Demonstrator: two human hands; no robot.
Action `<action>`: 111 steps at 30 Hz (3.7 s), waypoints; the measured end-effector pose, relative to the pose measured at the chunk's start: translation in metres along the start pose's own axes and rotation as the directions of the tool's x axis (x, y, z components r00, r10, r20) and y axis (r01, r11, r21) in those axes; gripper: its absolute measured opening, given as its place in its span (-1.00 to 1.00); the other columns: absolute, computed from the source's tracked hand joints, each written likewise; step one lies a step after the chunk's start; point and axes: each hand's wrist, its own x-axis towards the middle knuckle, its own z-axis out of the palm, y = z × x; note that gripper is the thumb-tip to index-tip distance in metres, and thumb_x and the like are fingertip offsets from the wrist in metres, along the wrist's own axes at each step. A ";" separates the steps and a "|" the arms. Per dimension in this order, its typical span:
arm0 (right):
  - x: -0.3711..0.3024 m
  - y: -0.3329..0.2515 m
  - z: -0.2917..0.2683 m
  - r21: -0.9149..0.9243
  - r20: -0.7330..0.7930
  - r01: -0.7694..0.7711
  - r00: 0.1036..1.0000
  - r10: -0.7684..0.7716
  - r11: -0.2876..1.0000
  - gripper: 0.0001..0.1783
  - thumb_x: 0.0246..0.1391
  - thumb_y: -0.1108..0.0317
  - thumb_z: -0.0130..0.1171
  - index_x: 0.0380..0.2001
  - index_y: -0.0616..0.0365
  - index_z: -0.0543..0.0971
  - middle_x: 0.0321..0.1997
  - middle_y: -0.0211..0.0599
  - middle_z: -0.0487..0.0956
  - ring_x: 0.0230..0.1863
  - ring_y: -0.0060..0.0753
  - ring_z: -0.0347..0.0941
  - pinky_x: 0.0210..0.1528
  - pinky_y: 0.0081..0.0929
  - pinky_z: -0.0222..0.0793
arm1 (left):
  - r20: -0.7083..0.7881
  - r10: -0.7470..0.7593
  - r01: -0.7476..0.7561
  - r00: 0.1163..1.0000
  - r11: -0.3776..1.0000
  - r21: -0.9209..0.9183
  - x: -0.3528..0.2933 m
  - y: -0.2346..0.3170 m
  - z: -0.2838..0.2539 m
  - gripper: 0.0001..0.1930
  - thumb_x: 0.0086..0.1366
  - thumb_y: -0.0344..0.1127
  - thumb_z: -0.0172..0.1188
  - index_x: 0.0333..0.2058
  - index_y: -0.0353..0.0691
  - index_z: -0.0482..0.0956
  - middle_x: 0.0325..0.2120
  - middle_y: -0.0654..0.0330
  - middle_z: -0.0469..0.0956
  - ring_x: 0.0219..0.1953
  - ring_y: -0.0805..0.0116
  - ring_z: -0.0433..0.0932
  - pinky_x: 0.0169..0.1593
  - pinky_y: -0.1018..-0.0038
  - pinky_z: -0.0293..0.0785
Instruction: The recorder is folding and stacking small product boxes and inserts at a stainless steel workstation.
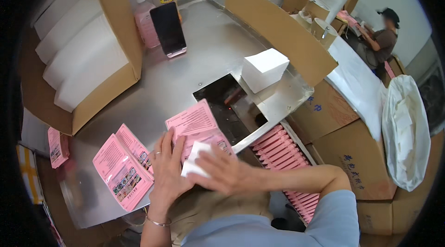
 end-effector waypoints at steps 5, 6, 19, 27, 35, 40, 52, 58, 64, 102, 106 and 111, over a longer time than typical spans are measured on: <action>0.071 0.054 0.028 -0.229 0.504 -0.304 0.776 0.379 0.925 -0.79 -0.07 0.37 0.16 -0.32 0.20 0.61 -0.34 -0.11 0.55 -0.18 -0.11 0.54 0.38 0.29 -0.01 | -0.193 -0.066 0.089 0.979 0.990 0.109 0.019 0.020 0.026 -0.12 -0.13 -0.01 0.49 0.22 -0.11 0.40 0.37 -0.21 0.13 0.42 -0.29 0.08 0.25 -0.27 0.04; 0.067 0.044 0.022 -0.135 0.455 -0.259 0.842 0.292 0.957 -0.75 -0.10 0.38 0.19 -0.28 0.21 0.60 -0.31 -0.14 0.54 -0.22 -0.09 0.51 0.34 0.19 0.09 | -0.272 -0.118 0.148 0.955 0.985 0.091 0.019 0.018 0.025 -0.21 -0.08 0.04 0.45 0.17 -0.06 0.46 0.37 -0.18 0.15 0.44 -0.31 0.01 0.27 -0.25 0.02; 0.011 0.171 -0.075 -0.517 -0.117 -0.628 0.724 0.679 0.581 -0.77 0.12 0.25 0.26 -0.38 0.23 0.69 -0.30 -0.06 0.55 -0.18 -0.04 0.44 -0.11 -0.07 0.39 | -0.190 0.070 0.002 0.979 0.936 0.353 0.014 0.010 0.007 -0.40 0.12 0.15 0.35 0.03 -0.11 0.58 0.00 0.00 0.42 -0.07 -0.04 0.33 -0.09 0.05 0.23; 0.011 0.165 -0.077 -0.299 -0.214 -0.718 0.692 0.689 0.629 -0.80 0.15 0.37 0.19 -0.35 0.29 0.69 -0.33 -0.02 0.54 -0.19 0.00 0.43 -0.09 -0.11 0.39 | -0.085 0.067 -0.045 0.994 0.969 0.242 0.011 0.012 0.020 -0.55 0.17 -0.10 0.37 -0.08 -0.27 0.54 -0.10 -0.03 0.42 -0.17 0.01 0.39 -0.15 0.16 0.34; -0.008 0.170 -0.081 -0.324 -0.192 -0.705 0.702 0.685 0.631 -0.70 0.06 0.48 0.16 -0.11 0.25 0.66 -0.20 -0.02 0.57 -0.02 0.02 0.44 0.06 -0.06 0.35 | -0.118 0.084 -0.060 0.990 0.979 0.197 0.013 0.013 0.019 -0.62 0.16 -0.23 0.34 -0.09 -0.29 0.53 -0.14 -0.05 0.42 -0.19 -0.02 0.40 -0.15 0.16 0.37; 0.012 0.097 -0.033 -0.291 -0.099 -0.265 0.964 0.246 0.919 -0.53 0.06 0.49 0.15 0.10 0.29 0.52 0.00 0.00 0.55 0.14 0.09 0.43 0.25 0.09 0.30 | -0.058 0.162 -0.156 0.985 0.983 0.100 0.004 0.000 0.009 -0.50 0.07 -0.22 0.34 -0.01 -0.27 0.52 -0.19 -0.02 0.42 -0.22 0.04 0.39 -0.20 0.16 0.34; 0.011 0.110 0.037 -0.120 0.286 -0.609 0.735 0.615 0.784 -0.83 0.16 0.38 0.05 -0.22 0.20 0.52 -0.22 0.07 0.61 -0.08 0.16 0.54 0.18 0.29 0.28 | 0.034 -0.012 0.016 0.999 0.994 -0.106 -0.004 0.009 -0.036 -0.36 0.03 -0.55 0.22 0.18 -0.18 0.47 -0.29 0.00 0.45 -0.27 0.01 0.46 -0.17 0.18 0.39; 0.017 0.100 -0.023 -0.403 0.377 -0.594 0.585 0.718 0.696 -0.80 0.08 0.35 0.19 -0.26 0.21 0.64 -0.31 -0.10 0.66 -0.26 0.02 0.64 -0.24 -0.07 0.52 | -0.293 -0.078 0.090 0.953 0.996 0.025 -0.046 -0.014 -0.068 -0.70 -0.08 -0.55 0.16 -0.27 -0.20 0.54 -0.18 0.05 0.51 -0.06 -0.02 0.45 0.15 0.05 0.30; 0.000 0.167 -0.060 -0.672 -0.197 -0.522 0.809 0.554 0.525 -0.79 0.12 0.26 0.23 -0.36 0.21 0.62 -0.31 -0.13 0.50 -0.13 -0.09 0.44 -0.14 -0.13 0.36 | -0.079 -0.563 0.552 0.822 0.757 0.348 -0.089 -0.061 -0.103 -0.71 0.10 -0.56 0.12 -0.15 -0.24 0.47 -0.15 -0.01 0.47 0.01 -0.06 0.42 0.32 -0.03 0.07; -0.012 0.161 -0.059 -0.445 -0.324 -0.590 0.808 0.493 0.674 -0.57 0.00 0.55 0.19 0.01 0.16 0.63 -0.11 -0.07 0.57 -0.02 0.01 0.48 0.03 -0.16 0.43 | -0.066 0.141 -0.144 0.988 0.989 -0.040 0.005 -0.003 0.019 -0.73 0.14 -0.35 0.36 -0.20 -0.26 0.52 -0.14 -0.03 0.44 -0.07 -0.02 0.42 -0.07 0.23 0.27; 0.006 0.025 -0.007 -0.027 0.252 -0.173 0.952 0.174 0.985 -0.58 0.10 0.34 0.15 0.05 0.17 0.57 0.04 -0.04 0.54 0.13 0.13 0.49 0.33 0.21 0.28 | -0.031 0.142 -0.143 0.989 0.989 -0.039 -0.001 -0.005 -0.001 -0.44 0.05 -0.23 0.41 0.02 -0.32 0.50 0.17 -0.14 0.37 0.19 -0.15 0.35 0.09 0.16 0.29; 0.048 0.058 0.012 -0.258 0.429 -0.291 0.820 0.379 0.921 -0.65 0.00 0.28 0.25 -0.14 0.21 0.58 -0.07 -0.06 0.56 0.00 0.01 0.53 0.29 0.32 0.20 | -0.124 0.010 0.000 0.992 0.997 0.080 0.009 0.006 0.018 -0.09 -0.09 -0.09 0.47 0.25 -0.30 0.33 0.41 -0.22 0.08 0.40 -0.29 0.09 0.27 -0.19 0.08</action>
